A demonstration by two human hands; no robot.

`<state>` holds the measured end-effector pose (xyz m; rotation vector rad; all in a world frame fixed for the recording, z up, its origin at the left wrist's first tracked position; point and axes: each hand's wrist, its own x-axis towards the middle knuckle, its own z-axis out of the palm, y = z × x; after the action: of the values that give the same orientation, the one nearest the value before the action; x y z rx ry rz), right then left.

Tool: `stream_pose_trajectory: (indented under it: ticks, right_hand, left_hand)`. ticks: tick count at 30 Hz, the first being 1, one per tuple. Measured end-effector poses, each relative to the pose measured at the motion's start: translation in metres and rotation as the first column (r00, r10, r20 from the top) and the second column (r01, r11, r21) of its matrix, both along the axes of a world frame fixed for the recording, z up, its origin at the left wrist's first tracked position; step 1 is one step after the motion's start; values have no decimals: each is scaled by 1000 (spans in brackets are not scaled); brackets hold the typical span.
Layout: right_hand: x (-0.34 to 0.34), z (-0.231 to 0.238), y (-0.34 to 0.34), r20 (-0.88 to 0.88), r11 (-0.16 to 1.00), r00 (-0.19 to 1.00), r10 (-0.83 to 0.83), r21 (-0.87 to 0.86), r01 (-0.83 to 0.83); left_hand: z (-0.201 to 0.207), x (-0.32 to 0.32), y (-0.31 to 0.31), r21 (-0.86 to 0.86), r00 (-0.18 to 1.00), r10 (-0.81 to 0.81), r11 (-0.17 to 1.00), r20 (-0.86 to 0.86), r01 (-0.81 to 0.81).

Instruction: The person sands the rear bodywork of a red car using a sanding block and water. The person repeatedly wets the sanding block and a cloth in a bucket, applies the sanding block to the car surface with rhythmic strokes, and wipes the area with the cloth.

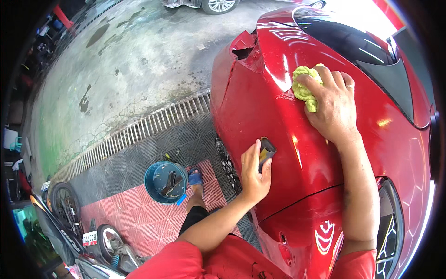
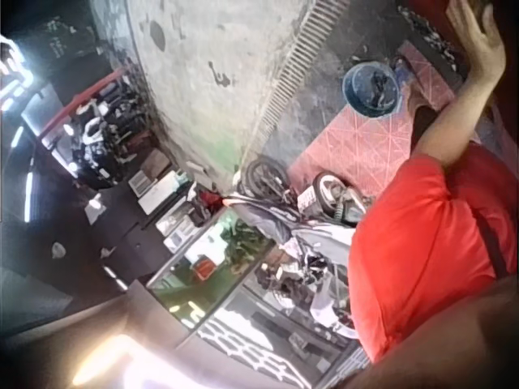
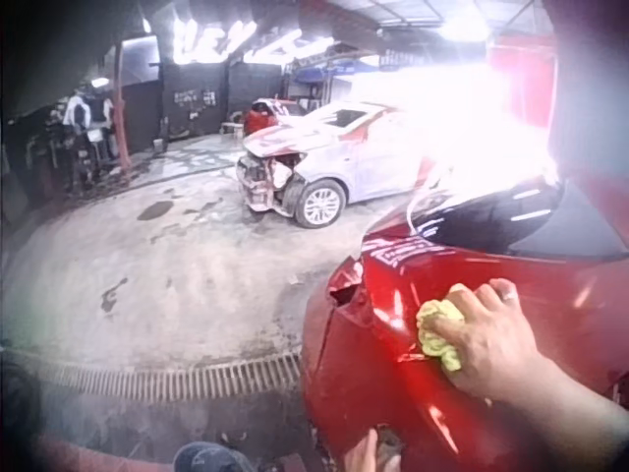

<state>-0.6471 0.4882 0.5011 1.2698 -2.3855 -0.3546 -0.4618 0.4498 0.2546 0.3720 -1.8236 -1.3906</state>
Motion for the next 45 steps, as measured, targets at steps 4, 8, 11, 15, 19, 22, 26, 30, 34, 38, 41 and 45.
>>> stream_pose_trajectory:
  ticks: [4,8,11,15,19,22,26,30,34,38,41,45]
  right_hand:
    - [5,3,-19,-22,997,998,58,-51,-59]
    - [6,1,-20,-23,998,998,52,-43,-53]
    - [1,-3,-4,-17,1000,1000,3,-24,-4]
    - [3,-1,-7,-10,999,1000,27,-29,-27]
    - [0,-2,-20,-65,991,992,106,-77,-111]
    - [1,-2,-8,11,999,999,39,-38,-39]
    - [0,-3,-4,-7,999,1000,30,-38,-31]
    - [3,2,-20,-37,992,995,94,-78,-97]
    - [-1,-4,-4,1,999,1000,30,-41,-30]
    - [2,-3,-4,-4,998,999,35,-49,-36]
    - [12,5,-25,5,995,998,56,-83,-56]
    - [3,-3,-10,9,999,1000,26,-36,-25]
  left_hand:
    - [23,-120,-149,165,987,108,978,120,-128]
    - [34,-140,-169,109,963,176,973,205,-201]
    - [15,-45,-30,-13,996,84,996,2,-84]
    - [30,-54,-46,-30,996,91,995,-8,-91]
    - [72,-147,-168,168,965,177,963,193,-210]
    - [42,-91,-71,19,988,156,988,8,-156]
    - [43,-42,-14,-49,996,74,996,-43,-76]
    - [74,-139,-136,30,981,185,982,52,-187]
    - [62,-77,-42,-21,996,71,997,-49,-72]
    - [51,-84,-48,2,985,171,985,27,-171]
    - [39,-164,-194,292,974,138,938,178,-186]
    - [21,-137,-123,48,967,229,971,114,-236]
